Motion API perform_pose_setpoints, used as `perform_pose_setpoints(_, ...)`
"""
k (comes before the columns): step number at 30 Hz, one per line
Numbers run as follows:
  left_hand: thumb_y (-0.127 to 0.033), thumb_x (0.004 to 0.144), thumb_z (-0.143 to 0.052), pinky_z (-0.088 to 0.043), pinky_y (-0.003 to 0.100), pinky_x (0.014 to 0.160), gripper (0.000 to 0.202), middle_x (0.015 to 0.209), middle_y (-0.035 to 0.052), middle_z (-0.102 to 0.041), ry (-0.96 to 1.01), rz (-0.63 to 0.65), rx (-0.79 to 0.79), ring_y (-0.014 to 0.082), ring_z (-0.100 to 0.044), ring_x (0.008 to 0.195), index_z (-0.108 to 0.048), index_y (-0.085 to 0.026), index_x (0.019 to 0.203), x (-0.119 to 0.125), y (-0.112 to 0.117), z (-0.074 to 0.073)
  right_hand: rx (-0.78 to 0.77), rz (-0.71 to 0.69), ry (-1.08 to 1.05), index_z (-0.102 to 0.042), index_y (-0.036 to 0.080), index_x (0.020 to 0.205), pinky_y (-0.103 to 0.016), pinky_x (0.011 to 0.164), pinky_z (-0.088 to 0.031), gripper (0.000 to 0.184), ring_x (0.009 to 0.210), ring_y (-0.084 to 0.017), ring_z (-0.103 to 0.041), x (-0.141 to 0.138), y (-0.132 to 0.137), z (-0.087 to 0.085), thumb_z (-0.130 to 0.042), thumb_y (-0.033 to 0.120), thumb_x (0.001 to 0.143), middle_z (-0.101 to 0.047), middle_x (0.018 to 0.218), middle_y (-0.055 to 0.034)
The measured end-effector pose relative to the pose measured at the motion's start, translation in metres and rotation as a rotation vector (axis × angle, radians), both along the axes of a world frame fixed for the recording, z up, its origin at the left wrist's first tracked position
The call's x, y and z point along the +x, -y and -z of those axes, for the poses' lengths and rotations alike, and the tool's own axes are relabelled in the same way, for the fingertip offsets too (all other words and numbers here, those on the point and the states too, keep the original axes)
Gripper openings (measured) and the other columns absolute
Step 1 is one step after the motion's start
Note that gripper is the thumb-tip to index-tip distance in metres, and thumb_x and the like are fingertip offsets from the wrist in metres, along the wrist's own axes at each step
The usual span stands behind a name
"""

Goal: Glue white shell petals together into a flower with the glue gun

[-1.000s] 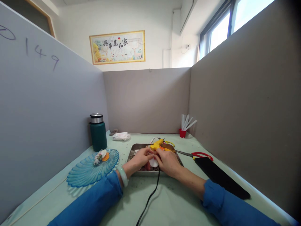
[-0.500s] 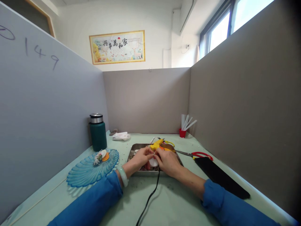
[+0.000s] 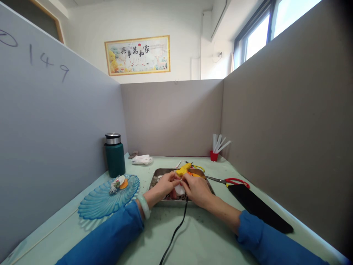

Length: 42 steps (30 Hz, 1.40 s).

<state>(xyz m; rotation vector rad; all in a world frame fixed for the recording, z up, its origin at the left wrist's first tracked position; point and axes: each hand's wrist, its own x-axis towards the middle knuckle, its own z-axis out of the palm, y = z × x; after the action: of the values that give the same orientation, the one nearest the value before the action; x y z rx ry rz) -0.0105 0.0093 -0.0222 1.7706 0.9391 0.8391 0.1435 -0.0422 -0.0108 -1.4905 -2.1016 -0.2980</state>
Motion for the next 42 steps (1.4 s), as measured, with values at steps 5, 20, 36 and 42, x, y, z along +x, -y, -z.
perform_pose_setpoints(5,-0.032,0.076,-0.050,-0.031,0.016,0.032,0.021,0.037,-0.0054,-0.046,-0.012,0.000,-0.001,0.0114,-0.048,0.032,-0.046,-0.015,0.087,0.0007,0.0044,-0.0050,-0.005,0.008,0.011,-0.053,0.020,0.088,-0.024,0.059,-0.027,0.029,0.075,-0.016,-0.057,-0.0002,-0.0002,-0.0002,-0.030,0.038,0.089,-0.062,0.076,-0.0029)
perform_pose_setpoints(20,-0.028,0.076,-0.049,-0.030,0.015,0.032,0.018,0.042,-0.0051,-0.049,-0.045,-0.011,0.003,0.0103,-0.050,0.034,-0.048,-0.014,0.087,0.0017,0.0078,-0.0088,0.006,-0.003,0.016,-0.053,0.021,0.087,-0.025,0.057,-0.027,0.031,0.073,-0.017,-0.057,0.0010,-0.0025,0.0025,-0.030,0.041,0.088,-0.062,0.075,-0.0030)
perform_pose_setpoints(36,-0.030,0.075,-0.048,-0.030,0.016,0.032,0.018,0.039,-0.0046,-0.047,-0.073,-0.012,0.019,0.0126,-0.049,0.033,-0.047,-0.016,0.086,0.0013,0.0072,-0.0074,-0.023,0.006,0.022,-0.054,0.021,0.087,-0.025,0.058,-0.027,0.030,0.075,-0.016,-0.057,0.0002,-0.0009,0.0001,-0.030,0.040,0.088,-0.063,0.077,-0.0029)
perform_pose_setpoints(42,-0.030,0.076,-0.048,-0.030,0.016,0.032,0.018,0.040,-0.0037,-0.049,-0.076,-0.011,0.026,0.0123,-0.050,0.034,-0.047,-0.015,0.086,0.0014,0.0067,-0.0073,-0.021,0.011,0.015,-0.054,0.021,0.086,-0.025,0.057,-0.026,0.029,0.074,-0.017,-0.058,0.0002,-0.0014,0.0010,-0.031,0.040,0.088,-0.063,0.076,-0.0027)
